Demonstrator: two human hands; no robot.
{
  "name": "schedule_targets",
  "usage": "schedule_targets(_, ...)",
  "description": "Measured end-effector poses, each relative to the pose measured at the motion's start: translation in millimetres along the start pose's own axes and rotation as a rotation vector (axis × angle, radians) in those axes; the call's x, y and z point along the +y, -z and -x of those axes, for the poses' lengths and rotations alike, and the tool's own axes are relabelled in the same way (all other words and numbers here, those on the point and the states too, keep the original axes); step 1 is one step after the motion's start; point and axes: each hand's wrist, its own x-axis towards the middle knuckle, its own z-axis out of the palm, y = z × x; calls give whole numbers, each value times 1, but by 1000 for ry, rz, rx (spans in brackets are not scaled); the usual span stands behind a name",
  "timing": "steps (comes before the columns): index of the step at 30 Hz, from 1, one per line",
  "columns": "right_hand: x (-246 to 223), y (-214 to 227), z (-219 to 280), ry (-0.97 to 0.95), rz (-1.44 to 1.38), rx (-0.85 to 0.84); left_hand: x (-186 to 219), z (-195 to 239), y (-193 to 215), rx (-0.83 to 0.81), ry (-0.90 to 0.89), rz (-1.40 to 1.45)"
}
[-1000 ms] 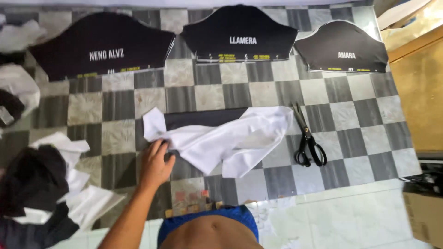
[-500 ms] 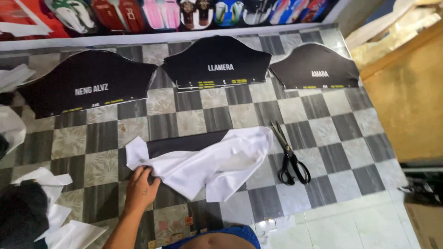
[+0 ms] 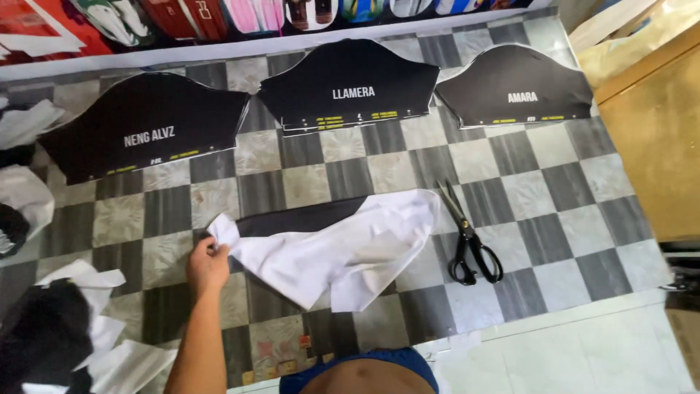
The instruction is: The person uses scissors to cut a white t-shirt along the edge of a black paper template labeled 'LLAMERA'. After cutting, the person removes the template and the excess fabric, then places a new template labeled 'NENE & RYO' onto another white t-shirt.
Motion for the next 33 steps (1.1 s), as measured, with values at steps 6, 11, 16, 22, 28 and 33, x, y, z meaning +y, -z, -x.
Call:
schedule_targets(6,59,-335,-24,-103,646,197,-25,66,21,-37,43,64)
schedule_targets(11,123,-308,-62,150,1032,182,-80,144,51,158,106,321)
schedule_targets(16,175,-227,-164,600,1094,322,-127,167,92,404,-701,-144)
schedule_targets(22,126,-182,-174,454,914,295,35,208,135,-66,-73,599)
schedule_targets(28,-131,-387,44,506,31,-618,205,271,70,-456,-528,631)
schedule_targets(33,-164,-428,73,525,106,-550,282,291,101,-470,-780,614)
